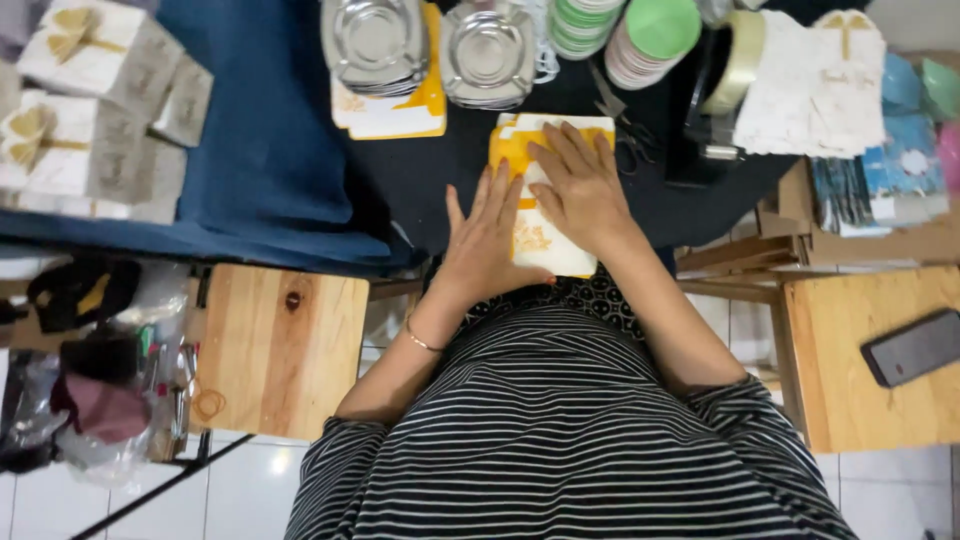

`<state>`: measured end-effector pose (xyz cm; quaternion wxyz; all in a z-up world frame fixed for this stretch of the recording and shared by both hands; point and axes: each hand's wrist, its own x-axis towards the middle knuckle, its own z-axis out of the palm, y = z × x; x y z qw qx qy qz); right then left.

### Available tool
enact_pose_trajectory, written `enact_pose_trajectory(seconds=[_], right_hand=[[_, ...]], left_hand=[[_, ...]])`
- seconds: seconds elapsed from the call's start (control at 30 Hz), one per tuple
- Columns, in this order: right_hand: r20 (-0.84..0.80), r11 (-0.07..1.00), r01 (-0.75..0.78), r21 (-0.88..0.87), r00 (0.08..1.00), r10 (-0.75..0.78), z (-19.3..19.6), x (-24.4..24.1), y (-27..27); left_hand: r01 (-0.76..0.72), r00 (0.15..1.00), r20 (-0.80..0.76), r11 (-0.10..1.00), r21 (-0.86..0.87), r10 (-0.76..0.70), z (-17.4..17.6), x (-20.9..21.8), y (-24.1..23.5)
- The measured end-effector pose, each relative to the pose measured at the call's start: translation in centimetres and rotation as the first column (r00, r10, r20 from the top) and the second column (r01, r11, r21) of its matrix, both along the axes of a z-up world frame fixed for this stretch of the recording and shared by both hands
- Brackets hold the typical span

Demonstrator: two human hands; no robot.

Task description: The person assembles souvenir gift bags by placing metal souvenir plates and cardstock inserts into decorative yellow bags and securing them with tape.

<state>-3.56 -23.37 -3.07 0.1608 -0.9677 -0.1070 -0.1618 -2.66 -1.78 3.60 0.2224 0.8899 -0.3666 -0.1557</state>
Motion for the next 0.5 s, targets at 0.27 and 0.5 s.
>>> enact_pose_trajectory(seconds=[0.27, 0.5], right_hand=[[0.285, 0.955, 0.289, -0.07, 0.923, -0.259, 0.5, -5.9, -1.7], [0.242, 0.96, 0.267, 0.09, 0.929, -0.281, 1.4, -6.7, -0.8]], left_hand=[[-0.051, 0.997, 0.059, 0.991, -0.123, 0.059, 0.3, -0.7, -0.6], [-0.014, 0.988, 0.146, 0.984, -0.18, 0.041, -1.3, -0.8, -0.4]])
